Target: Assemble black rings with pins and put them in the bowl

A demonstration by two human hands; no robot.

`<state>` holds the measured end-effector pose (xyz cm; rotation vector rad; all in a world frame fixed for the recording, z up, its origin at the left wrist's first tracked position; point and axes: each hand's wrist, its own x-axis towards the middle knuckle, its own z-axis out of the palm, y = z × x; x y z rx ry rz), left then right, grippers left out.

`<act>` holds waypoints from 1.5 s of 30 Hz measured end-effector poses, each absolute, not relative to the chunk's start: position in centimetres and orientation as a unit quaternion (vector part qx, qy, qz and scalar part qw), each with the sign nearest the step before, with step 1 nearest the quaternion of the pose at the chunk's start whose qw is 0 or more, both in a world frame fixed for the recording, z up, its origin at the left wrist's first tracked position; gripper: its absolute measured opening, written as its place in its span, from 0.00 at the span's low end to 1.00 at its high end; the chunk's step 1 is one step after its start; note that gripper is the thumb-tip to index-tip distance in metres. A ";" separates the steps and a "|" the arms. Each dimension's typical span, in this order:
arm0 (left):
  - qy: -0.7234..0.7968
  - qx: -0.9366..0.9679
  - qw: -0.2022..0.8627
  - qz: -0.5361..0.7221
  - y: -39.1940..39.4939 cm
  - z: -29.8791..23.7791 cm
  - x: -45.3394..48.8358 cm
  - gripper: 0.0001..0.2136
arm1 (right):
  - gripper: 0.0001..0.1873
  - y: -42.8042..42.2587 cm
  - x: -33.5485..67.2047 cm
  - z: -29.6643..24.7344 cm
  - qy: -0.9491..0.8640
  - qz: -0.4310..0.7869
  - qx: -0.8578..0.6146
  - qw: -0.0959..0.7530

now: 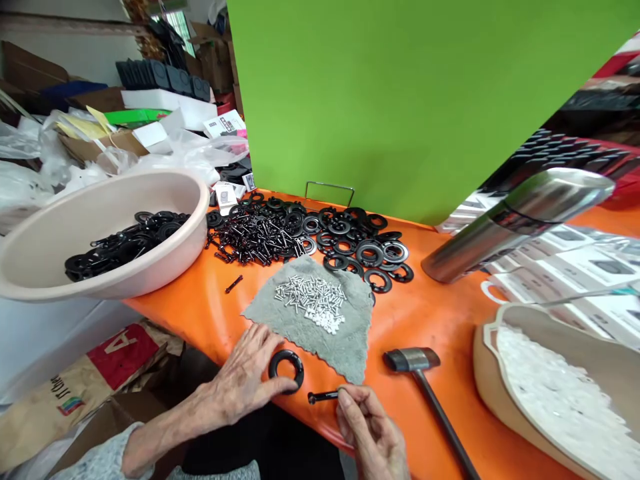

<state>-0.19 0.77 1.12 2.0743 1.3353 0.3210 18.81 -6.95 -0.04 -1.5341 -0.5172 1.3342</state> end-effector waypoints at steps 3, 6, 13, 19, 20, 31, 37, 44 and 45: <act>0.468 0.805 0.343 0.127 0.2 0.7 0.3 0.18 | 0.18 -7.0 18.6 -0.2 -0.190 0.554 -0.632 0.507; 0.429 0.817 0.357 0.145 0.0 0.4 0.4 0.21 | 0.17 -7.0 18.5 -0.4 -0.173 0.547 -0.625 0.529; 0.432 0.796 0.382 0.185 -0.7 1.2 0.0 0.23 | 0.19 -6.9 18.0 0.1 -0.158 0.513 -0.643 0.546; 0.429 0.628 0.601 0.245 -0.9 3.0 0.6 0.10 | 0.20 -5.8 16.3 1.4 -0.260 0.536 -0.642 0.482; 0.436 0.602 0.621 0.247 -0.8 3.0 0.7 0.09 | 0.20 -5.5 16.1 1.7 -0.274 0.547 -0.635 0.472; 0.430 0.669 0.550 0.253 1.6 3.0 -0.6 0.06 | 0.16 -1.8 17.9 2.7 -0.563 0.487 -0.577 0.336; 0.392 0.780 0.429 0.235 1.5 1.4 -0.7 0.06 | 0.08 -1.9 19.0 0.1 -0.730 0.315 -0.525 0.305; 0.390 0.825 0.364 0.185 1.2 0.0 -0.6 0.06 | 0.10 -3.4 18.8 -3.0 -0.768 0.210 -0.512 0.322; 0.387 0.826 0.364 0.186 1.2 -0.1 -0.6 0.06 | 0.11 -3.5 18.7 -3.2 -0.771 0.199 -0.513 0.320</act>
